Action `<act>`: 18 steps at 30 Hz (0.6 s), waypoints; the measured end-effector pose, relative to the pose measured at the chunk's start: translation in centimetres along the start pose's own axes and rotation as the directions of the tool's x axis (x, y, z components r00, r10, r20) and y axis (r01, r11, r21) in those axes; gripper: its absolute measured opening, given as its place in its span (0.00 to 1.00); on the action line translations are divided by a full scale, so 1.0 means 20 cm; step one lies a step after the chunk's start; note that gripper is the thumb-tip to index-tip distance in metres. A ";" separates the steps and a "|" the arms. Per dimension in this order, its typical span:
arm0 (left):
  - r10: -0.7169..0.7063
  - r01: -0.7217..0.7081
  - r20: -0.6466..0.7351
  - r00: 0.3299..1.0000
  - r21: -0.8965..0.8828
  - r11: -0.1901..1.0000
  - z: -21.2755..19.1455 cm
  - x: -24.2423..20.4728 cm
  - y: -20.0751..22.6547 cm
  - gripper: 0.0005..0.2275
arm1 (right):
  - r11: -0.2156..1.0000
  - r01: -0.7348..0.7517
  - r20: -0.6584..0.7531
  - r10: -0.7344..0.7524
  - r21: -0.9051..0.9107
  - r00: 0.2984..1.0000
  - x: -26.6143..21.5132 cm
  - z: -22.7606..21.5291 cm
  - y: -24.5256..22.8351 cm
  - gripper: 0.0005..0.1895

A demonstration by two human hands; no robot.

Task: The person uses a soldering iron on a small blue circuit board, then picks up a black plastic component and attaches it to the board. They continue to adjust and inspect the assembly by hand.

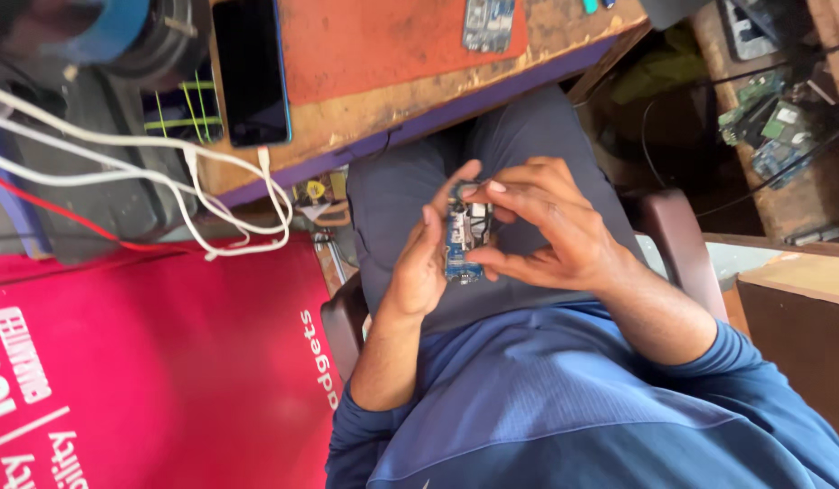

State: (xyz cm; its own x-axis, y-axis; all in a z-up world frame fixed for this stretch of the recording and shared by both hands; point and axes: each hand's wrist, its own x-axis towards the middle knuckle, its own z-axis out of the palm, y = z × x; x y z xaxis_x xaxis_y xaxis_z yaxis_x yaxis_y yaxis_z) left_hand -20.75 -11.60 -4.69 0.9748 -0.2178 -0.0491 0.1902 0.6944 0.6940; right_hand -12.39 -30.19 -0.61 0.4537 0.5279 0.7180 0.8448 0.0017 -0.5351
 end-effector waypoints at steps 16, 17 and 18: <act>-0.003 0.002 -0.009 1.000 -0.083 0.997 -0.01 -0.09 -0.16 0.21 | 0.998 0.017 0.023 -0.019 0.054 1.000 -0.11 0.03 -0.06 0.47; -0.014 0.010 -0.033 0.999 -0.105 0.994 -0.01 -0.09 -0.16 0.21 | 0.999 0.021 0.020 -0.022 0.042 1.000 -0.11 0.02 -0.06 0.47; -0.019 0.016 -0.042 0.999 -0.081 0.997 -0.01 -0.09 -0.17 0.21 | 0.999 0.024 0.017 -0.025 0.030 1.000 -0.11 0.01 -0.06 0.47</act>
State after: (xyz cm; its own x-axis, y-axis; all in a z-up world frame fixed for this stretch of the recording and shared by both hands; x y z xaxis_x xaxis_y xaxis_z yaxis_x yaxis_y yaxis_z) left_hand -23.15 -13.38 -7.05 0.9749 -0.2024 -0.0926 0.2146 0.7442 0.6325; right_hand -14.53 -31.28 -1.64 0.4280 0.5418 0.7234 0.8466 0.0398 -0.5307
